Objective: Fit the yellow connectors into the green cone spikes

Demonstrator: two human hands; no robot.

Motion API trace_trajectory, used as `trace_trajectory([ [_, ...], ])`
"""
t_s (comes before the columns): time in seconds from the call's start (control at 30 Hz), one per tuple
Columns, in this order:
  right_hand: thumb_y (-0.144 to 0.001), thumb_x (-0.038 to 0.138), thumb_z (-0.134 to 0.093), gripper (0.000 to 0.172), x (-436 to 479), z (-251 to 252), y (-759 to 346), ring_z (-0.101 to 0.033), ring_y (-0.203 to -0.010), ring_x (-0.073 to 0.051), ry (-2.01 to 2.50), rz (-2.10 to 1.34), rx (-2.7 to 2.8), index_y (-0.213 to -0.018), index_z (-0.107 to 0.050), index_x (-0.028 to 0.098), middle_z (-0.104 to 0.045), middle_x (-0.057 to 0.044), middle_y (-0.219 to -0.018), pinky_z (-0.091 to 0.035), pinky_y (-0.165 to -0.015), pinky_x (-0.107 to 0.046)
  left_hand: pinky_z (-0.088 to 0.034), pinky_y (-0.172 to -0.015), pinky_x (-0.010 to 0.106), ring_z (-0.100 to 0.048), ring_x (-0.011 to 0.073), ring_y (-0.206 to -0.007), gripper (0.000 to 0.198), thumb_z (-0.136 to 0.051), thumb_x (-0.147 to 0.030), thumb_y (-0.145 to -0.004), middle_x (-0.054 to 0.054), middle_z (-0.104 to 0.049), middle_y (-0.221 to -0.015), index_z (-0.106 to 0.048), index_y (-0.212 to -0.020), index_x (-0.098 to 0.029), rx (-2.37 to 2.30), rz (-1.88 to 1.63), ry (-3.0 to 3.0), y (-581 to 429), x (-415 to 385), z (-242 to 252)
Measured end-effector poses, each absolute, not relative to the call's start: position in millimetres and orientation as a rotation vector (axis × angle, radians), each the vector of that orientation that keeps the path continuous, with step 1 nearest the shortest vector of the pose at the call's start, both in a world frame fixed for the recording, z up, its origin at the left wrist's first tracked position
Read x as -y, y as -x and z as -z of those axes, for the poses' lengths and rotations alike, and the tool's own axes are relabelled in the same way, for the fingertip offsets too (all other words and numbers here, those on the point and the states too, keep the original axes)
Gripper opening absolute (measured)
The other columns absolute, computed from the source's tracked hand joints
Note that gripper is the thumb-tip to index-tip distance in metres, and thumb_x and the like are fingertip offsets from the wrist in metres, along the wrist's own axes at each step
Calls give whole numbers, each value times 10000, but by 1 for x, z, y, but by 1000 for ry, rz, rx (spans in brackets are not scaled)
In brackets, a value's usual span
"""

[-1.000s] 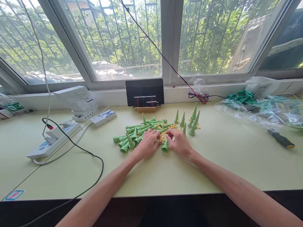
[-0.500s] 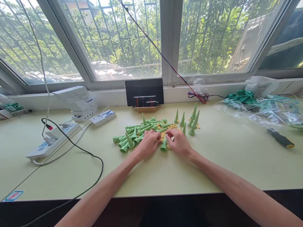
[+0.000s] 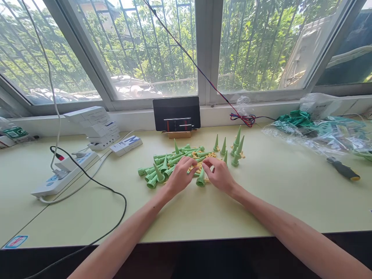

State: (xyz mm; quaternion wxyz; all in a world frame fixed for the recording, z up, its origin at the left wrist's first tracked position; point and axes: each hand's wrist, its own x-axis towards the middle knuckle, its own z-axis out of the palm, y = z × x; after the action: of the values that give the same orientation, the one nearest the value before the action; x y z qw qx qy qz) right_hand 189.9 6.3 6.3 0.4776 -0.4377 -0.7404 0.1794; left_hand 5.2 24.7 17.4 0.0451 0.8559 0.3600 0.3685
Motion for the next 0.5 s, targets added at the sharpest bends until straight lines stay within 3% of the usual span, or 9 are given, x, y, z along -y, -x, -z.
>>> trace_trajectory([
  [0.5, -936, 300, -559, 195, 1, -11, -188, -680, -817, -174, 929, -602, 1830, -1029, -701, 204, -741, -50, -927, -514, -584, -248, -500, -696, 265, -608, 149, -776, 39, -594, -182, -910, 25, -621, -857, -625, -905, -205, -1032, -1269, -2516, -10, -17, -17],
])
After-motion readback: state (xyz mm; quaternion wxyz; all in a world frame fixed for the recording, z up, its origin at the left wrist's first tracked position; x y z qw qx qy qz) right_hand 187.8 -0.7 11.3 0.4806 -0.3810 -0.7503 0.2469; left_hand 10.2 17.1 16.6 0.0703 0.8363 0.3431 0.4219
